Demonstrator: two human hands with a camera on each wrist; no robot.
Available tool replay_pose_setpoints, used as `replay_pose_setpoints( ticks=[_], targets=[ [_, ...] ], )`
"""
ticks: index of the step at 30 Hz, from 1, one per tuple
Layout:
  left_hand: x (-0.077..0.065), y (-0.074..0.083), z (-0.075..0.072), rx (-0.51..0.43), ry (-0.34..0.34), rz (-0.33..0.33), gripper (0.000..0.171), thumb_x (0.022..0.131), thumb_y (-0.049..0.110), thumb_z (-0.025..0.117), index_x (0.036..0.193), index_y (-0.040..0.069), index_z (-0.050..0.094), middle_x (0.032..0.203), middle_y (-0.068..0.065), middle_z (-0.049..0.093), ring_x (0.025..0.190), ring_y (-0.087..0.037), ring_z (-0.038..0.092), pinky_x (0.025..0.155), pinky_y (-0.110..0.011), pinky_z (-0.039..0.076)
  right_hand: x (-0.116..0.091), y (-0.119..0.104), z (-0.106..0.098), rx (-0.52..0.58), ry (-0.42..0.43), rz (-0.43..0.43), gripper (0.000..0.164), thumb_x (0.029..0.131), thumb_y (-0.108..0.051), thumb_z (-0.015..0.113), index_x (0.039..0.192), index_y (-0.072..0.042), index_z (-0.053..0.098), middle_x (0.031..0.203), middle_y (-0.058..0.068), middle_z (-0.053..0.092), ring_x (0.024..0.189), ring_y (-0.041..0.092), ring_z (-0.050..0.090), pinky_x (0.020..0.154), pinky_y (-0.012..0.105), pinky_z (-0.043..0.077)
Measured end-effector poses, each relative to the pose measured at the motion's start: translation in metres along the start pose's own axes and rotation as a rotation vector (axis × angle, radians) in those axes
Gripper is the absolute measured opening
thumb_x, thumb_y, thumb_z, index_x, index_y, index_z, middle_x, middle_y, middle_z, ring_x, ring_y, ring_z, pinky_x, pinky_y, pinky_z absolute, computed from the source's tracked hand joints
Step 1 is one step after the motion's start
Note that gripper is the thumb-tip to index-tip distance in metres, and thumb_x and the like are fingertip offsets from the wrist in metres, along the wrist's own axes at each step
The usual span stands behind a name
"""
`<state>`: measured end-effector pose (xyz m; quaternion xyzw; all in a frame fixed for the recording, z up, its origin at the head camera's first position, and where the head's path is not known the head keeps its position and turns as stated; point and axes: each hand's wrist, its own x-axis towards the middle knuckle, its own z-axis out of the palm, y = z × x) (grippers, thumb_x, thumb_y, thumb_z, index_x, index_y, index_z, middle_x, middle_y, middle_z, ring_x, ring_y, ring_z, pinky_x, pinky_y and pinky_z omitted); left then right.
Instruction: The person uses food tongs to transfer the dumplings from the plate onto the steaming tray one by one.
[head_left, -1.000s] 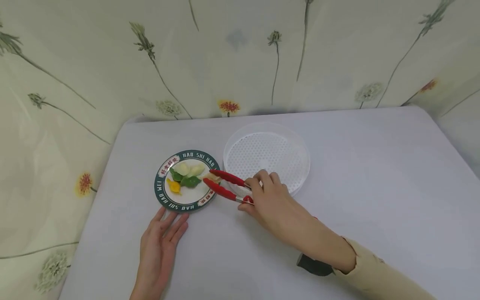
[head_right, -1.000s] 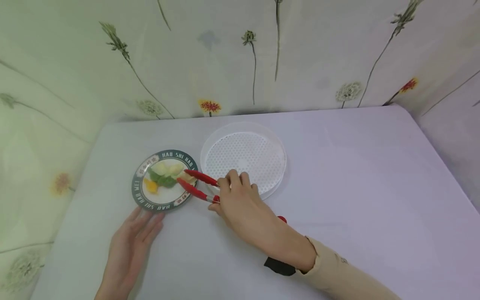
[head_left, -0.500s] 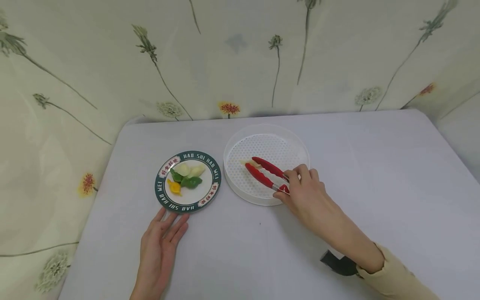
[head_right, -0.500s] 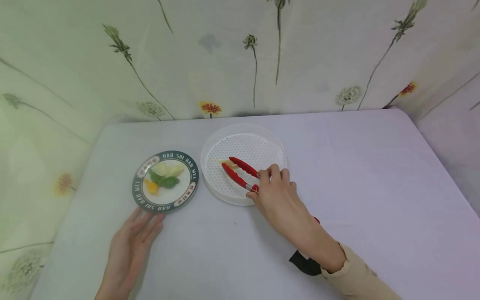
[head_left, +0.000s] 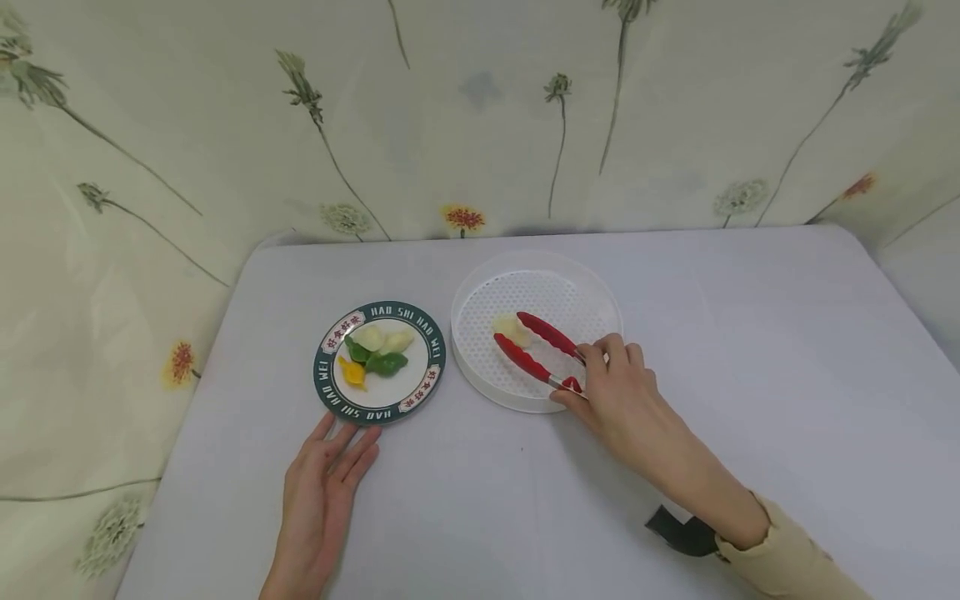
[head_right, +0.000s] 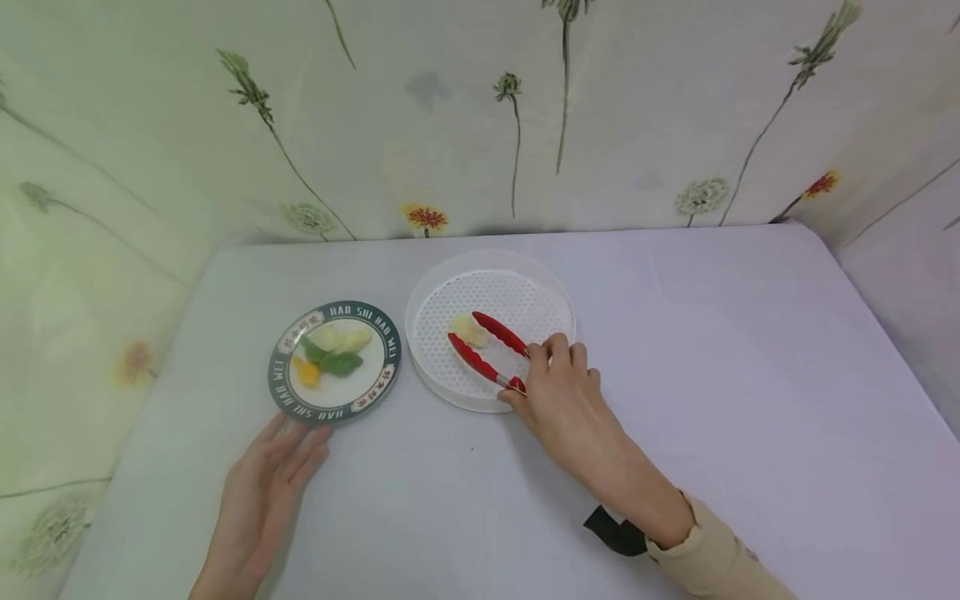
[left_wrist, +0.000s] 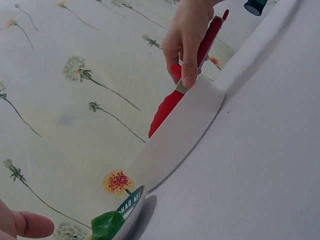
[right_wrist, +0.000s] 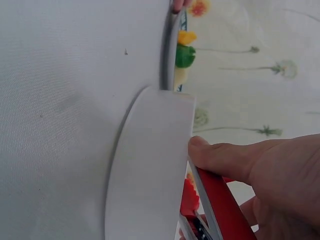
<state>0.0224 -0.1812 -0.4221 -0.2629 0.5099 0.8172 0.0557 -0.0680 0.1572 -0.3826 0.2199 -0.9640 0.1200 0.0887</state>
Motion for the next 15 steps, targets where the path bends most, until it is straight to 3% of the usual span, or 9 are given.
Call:
replay_pose_setpoints(
  ticks=[15],
  targets=[
    [0.0034,-0.0039,-0.0026,0.007,-0.005,0.016,0.066,0.114,0.021,0.025,0.175,0.018,-0.001,0.175,-0.014,0.029,0.135,-0.010,0.064,0.117,-0.022,0.054,-0.0019,-0.0094,0.0053,-0.018,0.039,-0.010,0.066,0.084,-0.027,0.094,0.125,0.013,0.062,0.114,0.027,0.058,0.091,0.039,0.052,0.057,0.037,0.044]
  ],
)
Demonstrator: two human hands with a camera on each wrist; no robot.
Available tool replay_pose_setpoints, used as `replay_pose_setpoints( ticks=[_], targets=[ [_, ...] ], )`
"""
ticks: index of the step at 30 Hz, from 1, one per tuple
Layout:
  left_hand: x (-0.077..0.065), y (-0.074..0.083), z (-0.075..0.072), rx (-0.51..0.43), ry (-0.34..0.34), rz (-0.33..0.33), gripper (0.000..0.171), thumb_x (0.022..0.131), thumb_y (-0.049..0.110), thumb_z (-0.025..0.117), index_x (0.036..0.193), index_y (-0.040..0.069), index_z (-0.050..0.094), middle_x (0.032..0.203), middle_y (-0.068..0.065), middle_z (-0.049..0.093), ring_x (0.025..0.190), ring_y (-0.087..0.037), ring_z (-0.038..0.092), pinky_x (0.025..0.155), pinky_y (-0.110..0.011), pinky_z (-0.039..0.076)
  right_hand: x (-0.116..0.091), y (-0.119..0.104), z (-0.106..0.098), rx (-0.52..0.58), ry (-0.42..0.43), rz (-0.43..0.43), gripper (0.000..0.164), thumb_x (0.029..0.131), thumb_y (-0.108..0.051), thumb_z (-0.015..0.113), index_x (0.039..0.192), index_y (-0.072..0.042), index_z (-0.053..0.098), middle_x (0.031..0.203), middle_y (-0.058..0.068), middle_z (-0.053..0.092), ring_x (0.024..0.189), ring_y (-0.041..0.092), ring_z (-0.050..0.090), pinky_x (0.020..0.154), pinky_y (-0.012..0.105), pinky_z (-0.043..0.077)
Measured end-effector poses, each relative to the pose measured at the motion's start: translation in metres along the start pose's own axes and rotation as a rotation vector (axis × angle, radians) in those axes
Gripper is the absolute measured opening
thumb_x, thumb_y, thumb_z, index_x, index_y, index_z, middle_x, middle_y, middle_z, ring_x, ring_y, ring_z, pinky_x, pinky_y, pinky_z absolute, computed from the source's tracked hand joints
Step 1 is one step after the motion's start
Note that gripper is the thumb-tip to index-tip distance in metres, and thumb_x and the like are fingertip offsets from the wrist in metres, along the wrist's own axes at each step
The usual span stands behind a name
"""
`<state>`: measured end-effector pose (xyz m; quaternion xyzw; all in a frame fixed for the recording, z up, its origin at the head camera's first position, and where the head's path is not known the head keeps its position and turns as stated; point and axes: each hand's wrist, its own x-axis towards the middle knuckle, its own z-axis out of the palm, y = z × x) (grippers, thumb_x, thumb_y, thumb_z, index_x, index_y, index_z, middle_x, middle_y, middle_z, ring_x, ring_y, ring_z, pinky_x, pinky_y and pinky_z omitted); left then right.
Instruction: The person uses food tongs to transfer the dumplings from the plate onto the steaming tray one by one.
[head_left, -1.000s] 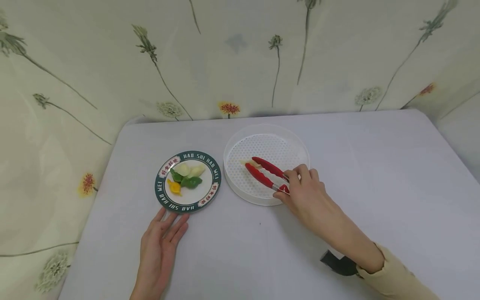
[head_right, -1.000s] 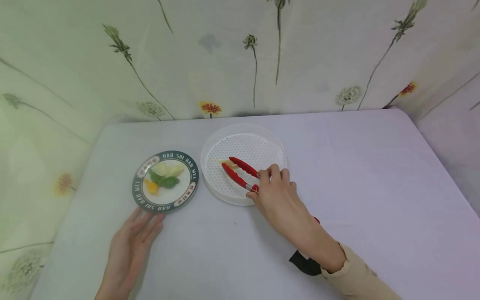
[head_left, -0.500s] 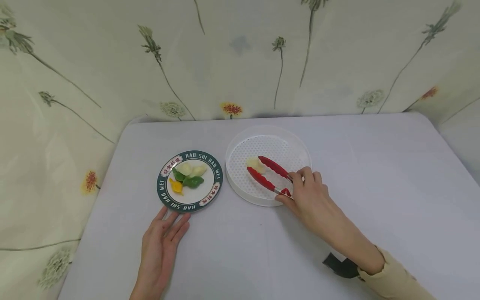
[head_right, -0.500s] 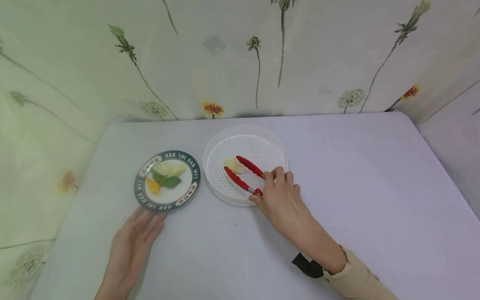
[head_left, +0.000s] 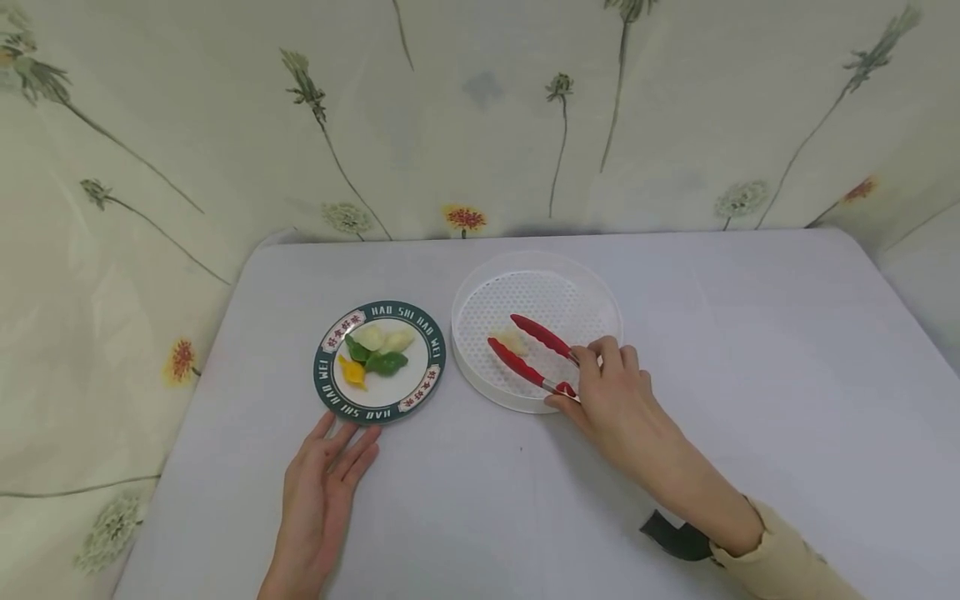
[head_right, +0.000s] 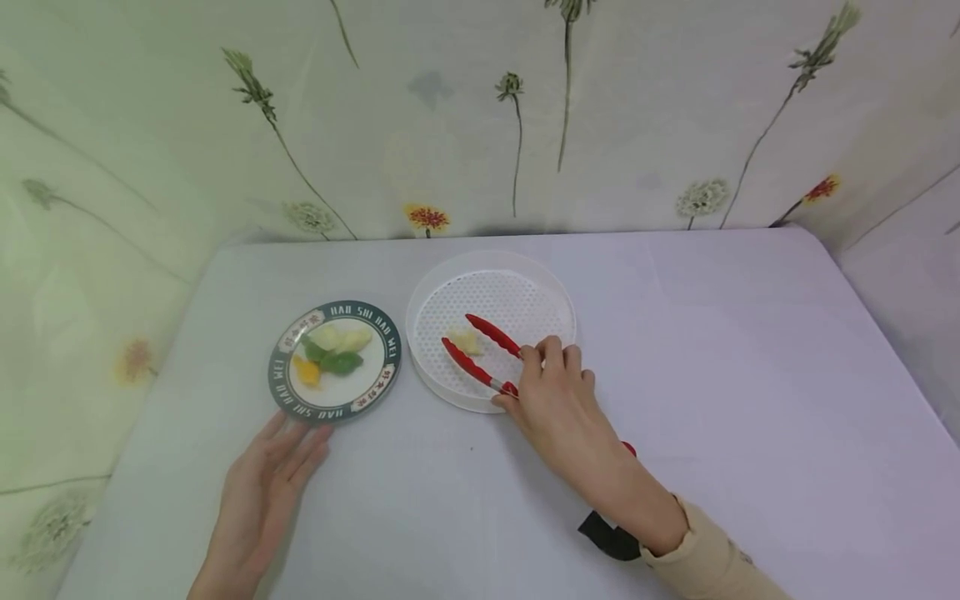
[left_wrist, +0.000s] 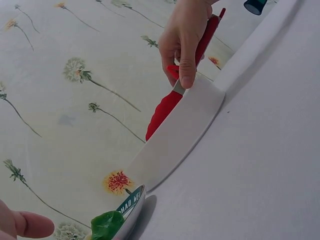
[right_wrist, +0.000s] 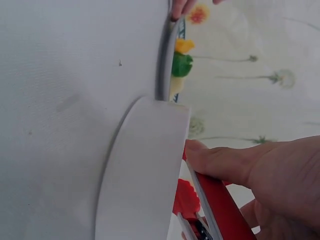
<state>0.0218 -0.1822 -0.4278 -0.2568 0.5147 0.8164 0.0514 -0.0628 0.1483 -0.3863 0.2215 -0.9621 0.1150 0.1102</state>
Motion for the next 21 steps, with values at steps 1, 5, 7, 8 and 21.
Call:
replay_pose_setpoints(
  ticks=[1,5,7,8,21],
  targets=[
    [0.000,0.000,0.000,0.002,-0.001,0.000,0.066,0.114,0.021,0.025,0.175,0.018,-0.001,0.175,-0.014,0.029,0.135,-0.010,0.064,0.117,-0.022,0.054,0.000,-0.001,-0.001,0.002,-0.001,0.003,0.066,0.084,-0.027,0.094,0.125,0.013,0.062,0.114,0.027,0.058,0.091,0.039,0.052,0.058,0.038,0.044],
    [0.000,0.002,0.001,0.010,-0.002,-0.003,0.066,0.114,0.021,0.024,0.175,0.018,0.000,0.175,-0.013,0.030,0.135,-0.010,0.064,0.117,-0.022,0.054,0.002,-0.005,-0.004,0.011,-0.003,0.004,0.067,0.083,-0.027,0.094,0.127,0.013,0.061,0.116,0.027,0.058,0.095,0.040,0.053,0.060,0.041,0.048],
    [0.000,0.002,0.002,0.007,-0.001,-0.004,0.066,0.114,0.021,0.024,0.175,0.018,0.000,0.175,-0.013,0.029,0.136,-0.010,0.064,0.117,-0.022,0.054,0.004,-0.009,-0.007,0.016,0.002,-0.004,0.067,0.083,-0.027,0.094,0.127,0.012,0.061,0.116,0.026,0.058,0.096,0.040,0.053,0.061,0.042,0.050],
    [0.000,0.002,0.002,0.005,-0.001,-0.006,0.066,0.114,0.022,0.025,0.175,0.018,0.000,0.175,-0.013,0.029,0.136,-0.010,0.064,0.117,-0.022,0.054,0.005,-0.011,-0.008,0.020,0.004,-0.007,0.067,0.083,-0.027,0.094,0.127,0.012,0.061,0.116,0.025,0.058,0.097,0.041,0.053,0.062,0.042,0.050],
    [-0.002,0.002,0.003,-0.004,0.006,-0.007,0.067,0.114,0.021,0.026,0.175,0.017,-0.001,0.174,-0.014,0.028,0.136,-0.011,0.063,0.117,-0.021,0.054,0.018,-0.043,-0.010,0.045,-0.024,-0.066,0.063,0.083,-0.032,0.094,0.120,0.008,0.063,0.115,0.021,0.059,0.094,0.032,0.051,0.061,0.033,0.044]
  ],
)
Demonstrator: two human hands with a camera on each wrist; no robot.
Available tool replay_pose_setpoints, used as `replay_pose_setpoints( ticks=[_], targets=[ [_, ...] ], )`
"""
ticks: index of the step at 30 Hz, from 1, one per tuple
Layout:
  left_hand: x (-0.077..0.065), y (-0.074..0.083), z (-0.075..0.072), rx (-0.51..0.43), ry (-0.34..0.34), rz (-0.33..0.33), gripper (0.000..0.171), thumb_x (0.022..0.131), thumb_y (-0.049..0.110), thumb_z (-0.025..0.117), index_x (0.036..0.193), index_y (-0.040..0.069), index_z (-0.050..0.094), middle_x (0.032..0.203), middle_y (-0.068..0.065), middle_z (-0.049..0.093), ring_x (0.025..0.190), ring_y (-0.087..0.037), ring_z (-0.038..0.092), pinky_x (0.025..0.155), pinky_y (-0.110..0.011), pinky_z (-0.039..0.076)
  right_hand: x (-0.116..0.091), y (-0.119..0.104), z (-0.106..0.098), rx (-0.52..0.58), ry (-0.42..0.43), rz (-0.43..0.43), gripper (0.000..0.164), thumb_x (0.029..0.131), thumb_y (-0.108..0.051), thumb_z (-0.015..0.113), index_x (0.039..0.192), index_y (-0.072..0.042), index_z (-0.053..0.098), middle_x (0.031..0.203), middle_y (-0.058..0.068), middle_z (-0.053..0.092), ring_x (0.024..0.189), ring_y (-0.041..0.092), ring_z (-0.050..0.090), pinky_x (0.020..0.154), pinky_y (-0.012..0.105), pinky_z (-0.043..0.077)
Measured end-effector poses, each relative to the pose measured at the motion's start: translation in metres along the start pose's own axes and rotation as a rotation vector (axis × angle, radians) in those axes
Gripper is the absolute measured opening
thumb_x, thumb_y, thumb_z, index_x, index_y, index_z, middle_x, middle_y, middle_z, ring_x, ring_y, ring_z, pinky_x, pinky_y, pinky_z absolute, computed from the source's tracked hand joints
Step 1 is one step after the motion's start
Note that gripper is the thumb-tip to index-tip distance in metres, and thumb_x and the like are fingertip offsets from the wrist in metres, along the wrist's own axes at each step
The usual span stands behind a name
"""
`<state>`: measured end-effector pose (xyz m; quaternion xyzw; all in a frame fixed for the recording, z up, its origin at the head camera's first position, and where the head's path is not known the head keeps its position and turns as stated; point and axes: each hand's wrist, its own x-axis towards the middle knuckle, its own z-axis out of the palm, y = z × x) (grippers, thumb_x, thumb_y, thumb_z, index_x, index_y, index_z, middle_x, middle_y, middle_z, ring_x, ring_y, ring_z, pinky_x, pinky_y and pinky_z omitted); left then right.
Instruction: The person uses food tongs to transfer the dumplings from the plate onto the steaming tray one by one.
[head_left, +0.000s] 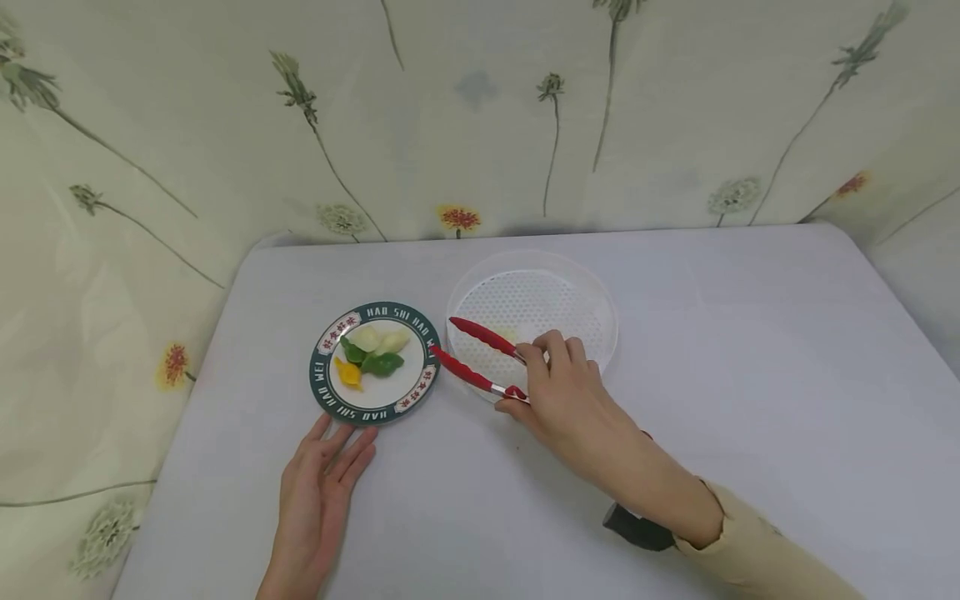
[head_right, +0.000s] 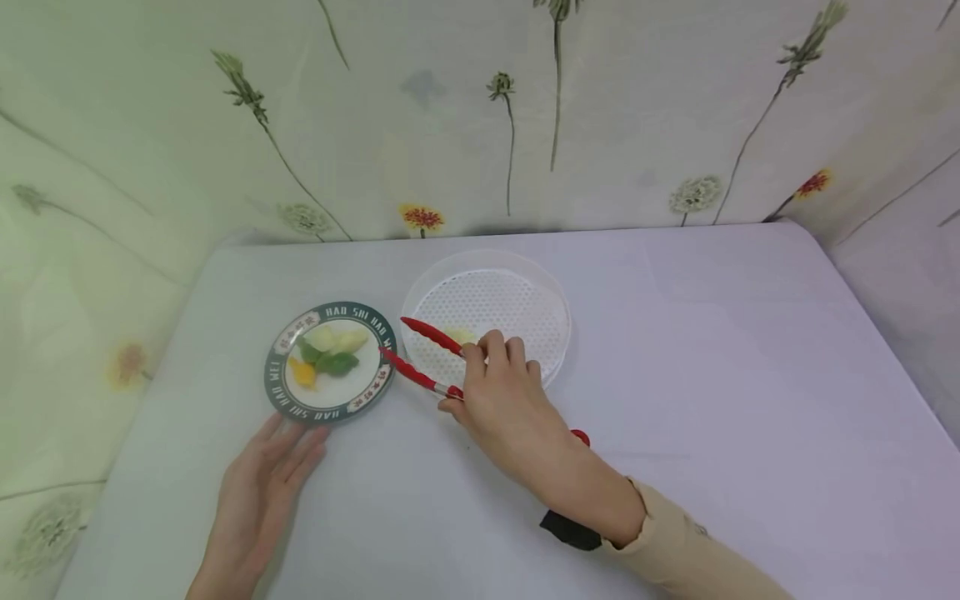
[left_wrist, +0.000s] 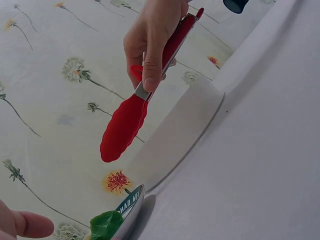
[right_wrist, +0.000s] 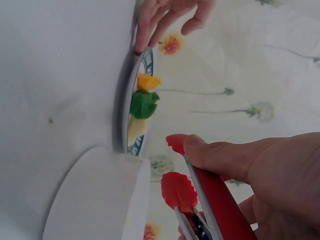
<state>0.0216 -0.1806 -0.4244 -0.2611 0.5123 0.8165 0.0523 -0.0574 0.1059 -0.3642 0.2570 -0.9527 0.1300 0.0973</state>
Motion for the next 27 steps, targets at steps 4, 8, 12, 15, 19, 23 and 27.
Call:
replay_pose_setpoints(
  ticks=[4,8,12,15,19,23,27],
  targets=[
    [0.000,-0.001,-0.001,0.004,-0.001,0.004,0.067,0.113,0.021,0.026,0.175,0.016,0.000,0.174,-0.014,0.028,0.137,-0.011,0.062,0.116,-0.021,0.054,0.006,-0.012,0.006,0.022,-0.050,-0.012,0.067,0.083,-0.035,0.094,0.124,0.008,0.063,0.118,0.019,0.059,0.098,0.031,0.051,0.064,0.032,0.045],
    [0.001,-0.002,-0.002,0.007,0.005,0.005,0.066,0.114,0.022,0.025,0.175,0.017,0.001,0.174,-0.013,0.030,0.136,-0.011,0.063,0.116,-0.021,0.054,0.011,-0.023,0.011,0.034,-0.083,-0.033,0.067,0.084,-0.037,0.093,0.125,0.006,0.062,0.119,0.019,0.058,0.100,0.032,0.051,0.066,0.033,0.045],
    [0.001,-0.003,-0.002,0.023,0.005,0.007,0.065,0.114,0.025,0.025,0.175,0.018,0.001,0.175,-0.012,0.030,0.137,-0.012,0.063,0.115,-0.021,0.055,0.016,-0.032,0.017,0.063,-0.131,-0.045,0.066,0.085,-0.040,0.092,0.125,0.003,0.062,0.122,0.018,0.058,0.105,0.031,0.051,0.068,0.034,0.048],
    [0.002,-0.003,-0.002,0.033,0.002,0.012,0.065,0.115,0.026,0.026,0.175,0.018,0.002,0.175,-0.011,0.031,0.138,-0.013,0.062,0.114,-0.021,0.055,0.021,-0.036,0.022,0.082,-0.154,-0.060,0.066,0.086,-0.040,0.090,0.128,0.002,0.062,0.121,0.019,0.058,0.107,0.032,0.052,0.070,0.037,0.051],
    [0.002,-0.004,-0.001,0.043,-0.002,0.018,0.064,0.116,0.027,0.026,0.175,0.018,0.003,0.174,-0.011,0.032,0.137,-0.013,0.063,0.114,-0.020,0.055,0.025,-0.041,0.029,0.074,-0.154,-0.082,0.067,0.088,-0.040,0.089,0.129,0.005,0.062,0.119,0.020,0.060,0.106,0.033,0.053,0.071,0.040,0.053],
    [0.002,-0.005,-0.002,0.044,-0.006,0.020,0.064,0.116,0.027,0.027,0.175,0.018,0.003,0.174,-0.012,0.032,0.136,-0.012,0.064,0.113,-0.020,0.056,0.029,-0.043,0.035,0.047,-0.172,-0.083,0.070,0.088,-0.042,0.088,0.132,0.006,0.062,0.118,0.020,0.060,0.104,0.032,0.053,0.072,0.041,0.055],
    [0.002,-0.004,-0.002,0.046,-0.007,0.023,0.065,0.115,0.027,0.027,0.175,0.017,0.003,0.173,-0.012,0.033,0.135,-0.012,0.064,0.113,-0.020,0.056,0.031,-0.045,0.038,0.000,-0.174,-0.102,0.072,0.089,-0.043,0.087,0.134,0.007,0.062,0.118,0.020,0.061,0.103,0.030,0.051,0.071,0.038,0.054]
  ],
)
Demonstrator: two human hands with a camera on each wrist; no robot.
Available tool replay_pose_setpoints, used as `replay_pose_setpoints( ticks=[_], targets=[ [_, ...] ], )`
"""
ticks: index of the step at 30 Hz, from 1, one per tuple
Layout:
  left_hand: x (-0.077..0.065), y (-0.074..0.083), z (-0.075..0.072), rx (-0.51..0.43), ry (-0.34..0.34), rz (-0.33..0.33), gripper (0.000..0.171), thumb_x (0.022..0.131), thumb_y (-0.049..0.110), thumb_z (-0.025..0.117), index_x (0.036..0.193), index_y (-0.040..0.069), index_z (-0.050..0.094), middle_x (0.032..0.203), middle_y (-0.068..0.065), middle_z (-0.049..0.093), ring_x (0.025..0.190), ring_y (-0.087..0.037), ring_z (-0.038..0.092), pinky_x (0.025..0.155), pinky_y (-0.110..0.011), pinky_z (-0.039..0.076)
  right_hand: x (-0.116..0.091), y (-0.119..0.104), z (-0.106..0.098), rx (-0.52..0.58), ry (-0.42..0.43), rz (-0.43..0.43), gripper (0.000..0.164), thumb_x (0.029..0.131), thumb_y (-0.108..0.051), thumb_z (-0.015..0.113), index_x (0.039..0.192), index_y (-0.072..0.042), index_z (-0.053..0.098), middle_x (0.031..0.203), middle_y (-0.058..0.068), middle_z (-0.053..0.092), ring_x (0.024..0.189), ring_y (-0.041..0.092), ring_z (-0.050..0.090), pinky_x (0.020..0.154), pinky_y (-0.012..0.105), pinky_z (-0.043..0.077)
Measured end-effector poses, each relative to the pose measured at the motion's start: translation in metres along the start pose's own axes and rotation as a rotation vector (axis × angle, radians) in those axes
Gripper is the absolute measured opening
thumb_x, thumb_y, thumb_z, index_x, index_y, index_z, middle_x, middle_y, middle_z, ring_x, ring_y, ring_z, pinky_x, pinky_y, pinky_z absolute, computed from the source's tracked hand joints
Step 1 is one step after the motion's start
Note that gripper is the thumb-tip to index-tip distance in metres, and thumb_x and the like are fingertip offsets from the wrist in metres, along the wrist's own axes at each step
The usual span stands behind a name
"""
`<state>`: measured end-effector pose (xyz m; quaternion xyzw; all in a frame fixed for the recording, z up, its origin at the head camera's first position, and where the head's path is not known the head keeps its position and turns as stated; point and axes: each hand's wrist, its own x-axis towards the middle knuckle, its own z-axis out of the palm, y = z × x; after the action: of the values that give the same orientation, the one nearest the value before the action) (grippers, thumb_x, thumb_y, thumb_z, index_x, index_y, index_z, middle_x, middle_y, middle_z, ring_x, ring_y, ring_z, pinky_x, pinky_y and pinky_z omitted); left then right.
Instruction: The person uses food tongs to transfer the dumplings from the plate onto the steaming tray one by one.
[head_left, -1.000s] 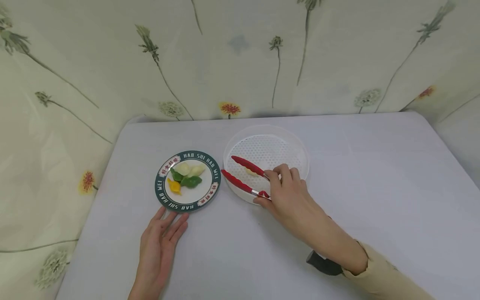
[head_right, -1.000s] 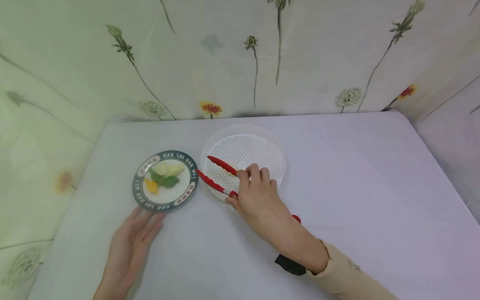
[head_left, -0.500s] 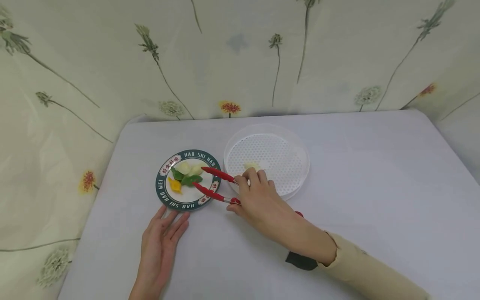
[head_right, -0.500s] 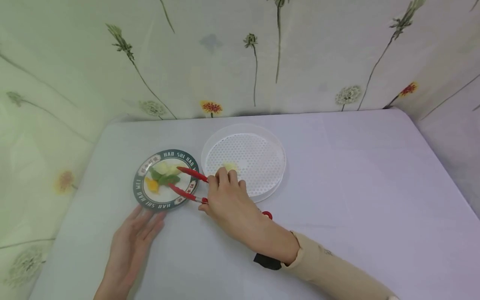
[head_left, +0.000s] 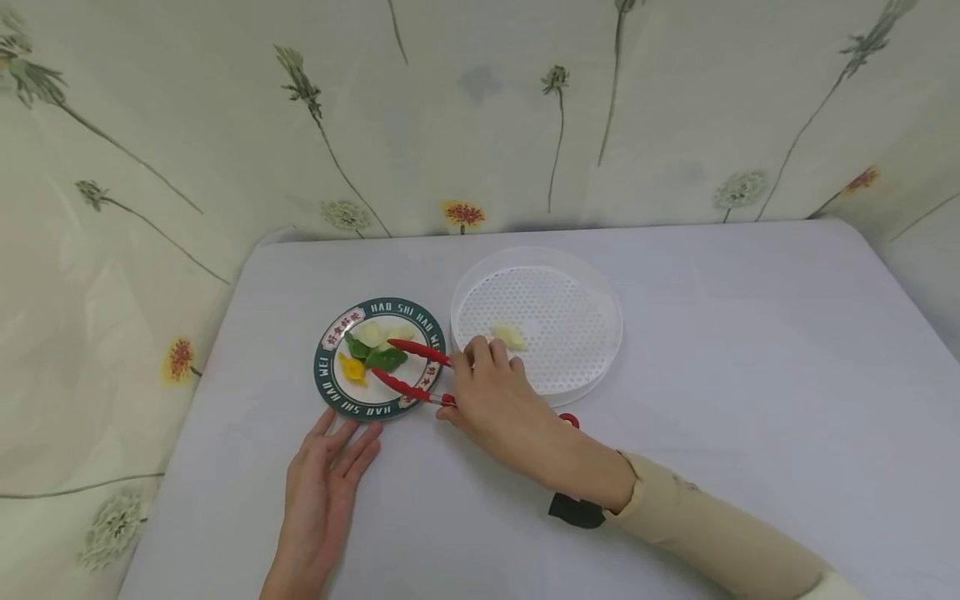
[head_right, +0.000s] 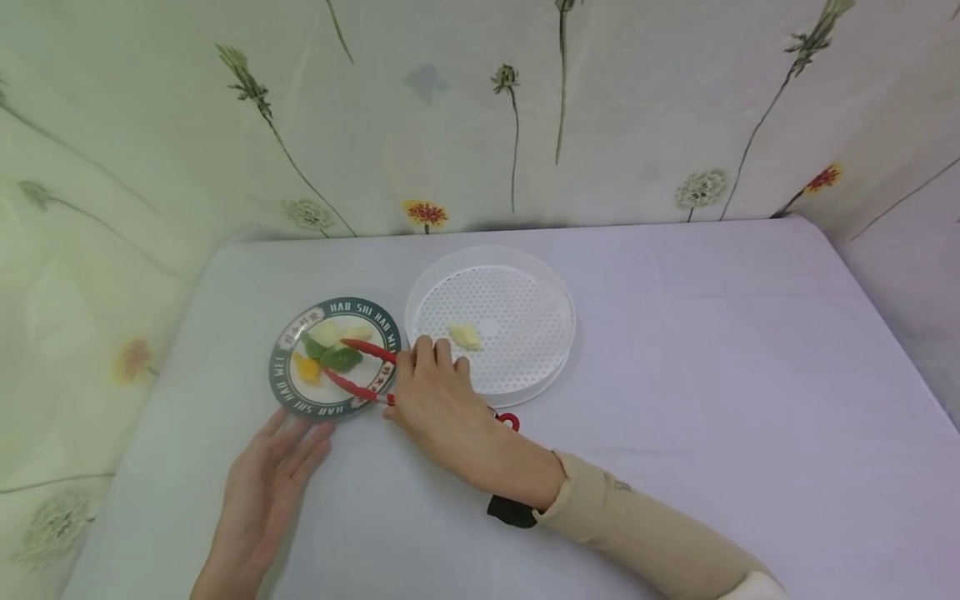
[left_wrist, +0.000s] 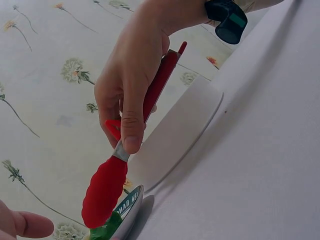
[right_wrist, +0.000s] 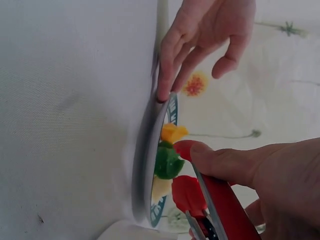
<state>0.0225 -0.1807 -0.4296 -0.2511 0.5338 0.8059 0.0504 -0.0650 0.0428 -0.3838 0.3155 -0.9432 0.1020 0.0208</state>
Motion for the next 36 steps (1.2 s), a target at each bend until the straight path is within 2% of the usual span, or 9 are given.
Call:
replay_pose_setpoints(
  ticks=[12,23,29,36],
  targets=[
    [0.000,0.001,0.002,-0.023,-0.004,-0.002,0.064,0.114,0.023,0.027,0.175,0.016,0.005,0.173,-0.013,0.034,0.133,-0.013,0.066,0.112,-0.021,0.057,0.007,0.000,0.006,-0.119,0.027,-0.058,0.062,0.092,-0.042,0.085,0.128,0.005,0.065,0.107,0.015,0.059,0.096,0.028,0.051,0.065,0.034,0.050],
    [0.000,0.002,0.003,-0.027,0.001,0.005,0.064,0.115,0.023,0.026,0.174,0.015,0.005,0.172,-0.013,0.034,0.132,-0.011,0.067,0.113,-0.021,0.057,0.013,-0.002,0.009,-0.146,0.021,-0.075,0.056,0.096,-0.042,0.080,0.126,0.003,0.066,0.107,0.015,0.059,0.096,0.029,0.052,0.066,0.036,0.054],
    [0.000,0.002,0.003,-0.034,0.008,0.004,0.064,0.115,0.023,0.026,0.174,0.015,0.006,0.170,-0.014,0.035,0.131,-0.011,0.068,0.113,-0.022,0.057,0.012,-0.002,0.009,-0.157,0.018,-0.070,0.057,0.095,-0.043,0.081,0.126,0.003,0.066,0.107,0.014,0.060,0.096,0.029,0.052,0.067,0.037,0.056],
    [-0.001,0.001,0.002,-0.033,0.014,-0.002,0.063,0.114,0.022,0.025,0.174,0.015,0.006,0.170,-0.014,0.036,0.130,-0.010,0.069,0.112,-0.021,0.058,0.008,-0.001,0.009,-0.156,0.020,-0.081,0.057,0.096,-0.044,0.080,0.125,0.003,0.065,0.106,0.014,0.059,0.092,0.027,0.050,0.063,0.035,0.052]
  ],
)
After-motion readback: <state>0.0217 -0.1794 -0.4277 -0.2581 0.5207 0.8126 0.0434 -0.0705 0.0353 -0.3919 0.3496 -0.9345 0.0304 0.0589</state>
